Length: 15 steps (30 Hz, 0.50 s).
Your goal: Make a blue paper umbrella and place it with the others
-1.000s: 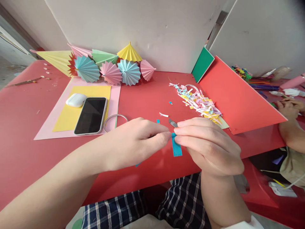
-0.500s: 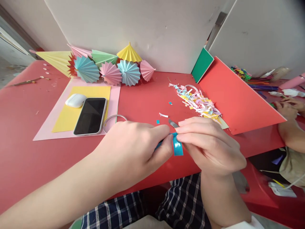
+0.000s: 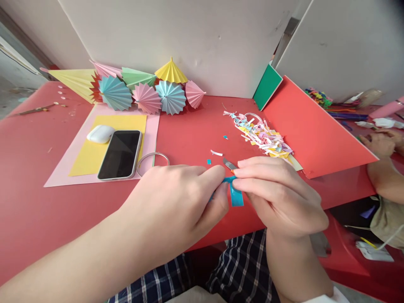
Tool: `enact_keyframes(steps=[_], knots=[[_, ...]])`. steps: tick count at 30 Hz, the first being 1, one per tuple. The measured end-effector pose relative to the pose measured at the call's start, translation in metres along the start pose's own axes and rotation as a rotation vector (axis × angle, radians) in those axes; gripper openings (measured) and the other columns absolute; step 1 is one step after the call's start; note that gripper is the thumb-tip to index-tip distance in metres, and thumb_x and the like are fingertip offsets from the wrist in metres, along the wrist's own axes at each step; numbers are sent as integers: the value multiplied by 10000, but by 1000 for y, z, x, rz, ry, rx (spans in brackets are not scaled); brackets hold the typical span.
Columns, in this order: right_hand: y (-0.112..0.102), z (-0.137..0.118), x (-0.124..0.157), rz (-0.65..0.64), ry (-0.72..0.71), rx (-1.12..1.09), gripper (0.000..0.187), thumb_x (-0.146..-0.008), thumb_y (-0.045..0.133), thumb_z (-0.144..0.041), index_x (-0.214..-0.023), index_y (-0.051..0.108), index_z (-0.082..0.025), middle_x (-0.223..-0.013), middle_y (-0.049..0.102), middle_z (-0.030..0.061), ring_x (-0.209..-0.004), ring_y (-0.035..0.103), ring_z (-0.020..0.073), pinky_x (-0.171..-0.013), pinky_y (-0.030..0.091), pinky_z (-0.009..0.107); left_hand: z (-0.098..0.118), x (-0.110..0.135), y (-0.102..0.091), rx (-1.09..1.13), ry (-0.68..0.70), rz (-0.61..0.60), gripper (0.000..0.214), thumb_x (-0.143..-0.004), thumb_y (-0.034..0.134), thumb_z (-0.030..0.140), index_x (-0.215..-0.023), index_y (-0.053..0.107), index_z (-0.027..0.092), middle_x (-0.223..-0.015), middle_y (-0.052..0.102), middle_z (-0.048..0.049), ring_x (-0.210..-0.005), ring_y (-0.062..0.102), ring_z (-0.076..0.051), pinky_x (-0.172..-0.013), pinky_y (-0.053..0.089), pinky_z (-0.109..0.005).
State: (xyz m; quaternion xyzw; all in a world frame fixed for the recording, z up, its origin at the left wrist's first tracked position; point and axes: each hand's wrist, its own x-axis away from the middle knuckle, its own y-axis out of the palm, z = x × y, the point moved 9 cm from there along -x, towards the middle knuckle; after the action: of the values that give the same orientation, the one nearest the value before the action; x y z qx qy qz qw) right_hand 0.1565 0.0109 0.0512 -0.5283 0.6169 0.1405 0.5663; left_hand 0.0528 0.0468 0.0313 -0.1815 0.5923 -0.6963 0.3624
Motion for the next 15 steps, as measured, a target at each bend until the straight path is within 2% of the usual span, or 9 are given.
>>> enact_keyframes(steps=[4, 7, 11, 15], knots=[[1, 1, 2, -5, -6, -17, 238, -785, 577, -71, -933, 679, -227, -957, 694, 11, -883, 646, 200, -739, 573, 378, -1, -2, 3, 157, 91, -67, 273, -917, 301, 273, -782, 523, 192, -643, 543, 14, -526, 464, -111, -514, 324, -244], [2, 0, 2, -8, -12, -38, 231, -777, 575, -55, -918, 683, -203, -962, 691, 25, -881, 647, 203, -734, 575, 375, -9, -4, 1, 370, 82, -85, 265, -922, 308, 274, -890, 564, 212, -714, 594, 22, -591, 529, -97, -557, 389, -208], [1, 0, 0, 1, -22, -30, 224, -784, 572, -62, -912, 681, -209, -964, 692, 21, -878, 650, 202, -732, 580, 378, -19, -8, 8, 607, -13, -145, 253, -904, 367, 307, -884, 601, 212, -642, 577, 43, -532, 516, -68, -478, 384, -158], [0, -1, 0, 4, -41, -2, 230, -767, 600, -61, -906, 675, -228, -945, 701, 8, -869, 657, 201, -730, 587, 374, -17, -11, 13, 740, -41, -189, 257, -899, 395, 298, -781, 595, 187, -558, 499, 62, -455, 420, -43, -427, 340, -137]])
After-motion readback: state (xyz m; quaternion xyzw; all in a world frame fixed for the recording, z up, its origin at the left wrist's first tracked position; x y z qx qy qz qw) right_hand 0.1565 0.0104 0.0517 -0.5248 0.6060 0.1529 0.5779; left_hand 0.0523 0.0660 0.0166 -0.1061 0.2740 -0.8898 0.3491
